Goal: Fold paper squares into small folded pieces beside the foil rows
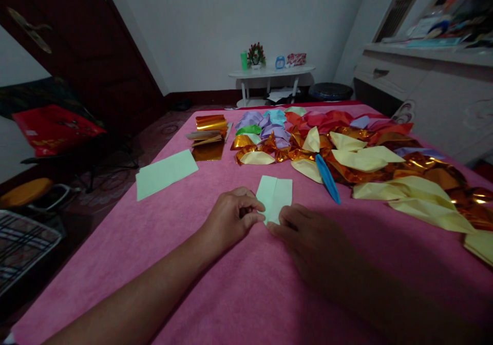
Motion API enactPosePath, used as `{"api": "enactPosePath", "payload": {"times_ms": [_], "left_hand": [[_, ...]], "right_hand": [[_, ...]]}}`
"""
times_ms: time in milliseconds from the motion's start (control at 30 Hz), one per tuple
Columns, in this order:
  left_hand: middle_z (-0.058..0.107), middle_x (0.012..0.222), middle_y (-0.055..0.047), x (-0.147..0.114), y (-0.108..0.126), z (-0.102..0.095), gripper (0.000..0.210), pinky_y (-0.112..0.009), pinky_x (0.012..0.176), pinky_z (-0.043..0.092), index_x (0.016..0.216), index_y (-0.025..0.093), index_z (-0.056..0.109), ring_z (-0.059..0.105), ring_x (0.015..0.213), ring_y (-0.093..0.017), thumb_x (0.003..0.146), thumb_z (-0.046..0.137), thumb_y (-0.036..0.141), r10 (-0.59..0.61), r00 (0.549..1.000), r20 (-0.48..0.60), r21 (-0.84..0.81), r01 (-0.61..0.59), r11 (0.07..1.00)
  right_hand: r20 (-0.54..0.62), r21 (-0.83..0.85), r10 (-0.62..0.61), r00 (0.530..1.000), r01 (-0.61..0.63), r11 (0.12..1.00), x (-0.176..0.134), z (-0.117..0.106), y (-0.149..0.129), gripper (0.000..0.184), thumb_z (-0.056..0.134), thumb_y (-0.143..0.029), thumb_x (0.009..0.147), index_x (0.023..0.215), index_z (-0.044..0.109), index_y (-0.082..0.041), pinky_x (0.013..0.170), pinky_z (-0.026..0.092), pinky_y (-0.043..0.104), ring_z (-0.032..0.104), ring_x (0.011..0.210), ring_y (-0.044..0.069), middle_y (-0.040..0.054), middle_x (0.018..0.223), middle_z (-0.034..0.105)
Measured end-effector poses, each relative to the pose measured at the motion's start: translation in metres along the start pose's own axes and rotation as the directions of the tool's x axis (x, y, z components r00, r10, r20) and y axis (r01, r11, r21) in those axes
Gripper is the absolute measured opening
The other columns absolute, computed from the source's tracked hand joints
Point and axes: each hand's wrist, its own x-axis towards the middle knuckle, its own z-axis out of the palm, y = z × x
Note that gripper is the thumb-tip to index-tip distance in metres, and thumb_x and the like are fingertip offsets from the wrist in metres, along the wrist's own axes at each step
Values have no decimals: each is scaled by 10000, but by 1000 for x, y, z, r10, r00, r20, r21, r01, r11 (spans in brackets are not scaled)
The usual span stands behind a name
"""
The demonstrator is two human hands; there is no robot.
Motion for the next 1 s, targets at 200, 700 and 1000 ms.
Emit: {"api": "enactPosePath", "payload": {"times_ms": [200, 700, 1000], "left_hand": [[639, 776, -40, -1, 1, 1, 92, -239, 630, 460, 810, 152, 731, 584, 707, -125, 741, 681, 116, 0, 1000, -12, -21, 0, 1000], [576, 729, -14, 4, -2, 1, 154, -197, 486, 383, 804, 136, 725, 501, 563, -79, 660, 676, 116, -43, 998, 40, -20, 44, 999], [624, 820, -40, -8, 6, 3, 173, -251, 622, 442, 845, 159, 702, 552, 710, -133, 716, 743, 266, 134, 991, 9, 128, -134, 983]], "right_hand": [[14, -7, 11, 1000, -11, 1000, 1, 1, -1, 175, 572, -93, 798, 935, 626, -188, 603, 279, 296, 462, 744, 172, 42, 855, 560], [-37, 132, 45, 998, -40, 990, 1, 2, 0, 155, 476, -89, 824, 790, 604, -170, 612, 323, 296, 479, 731, 172, 48, 799, 540], [-185, 390, 110, 976, -30, 920, 1, -1, 8, 511, 434, 73, 515, 946, 539, -182, 919, 389, 365, 475, 1073, 223, 74, 1109, 529]]}}
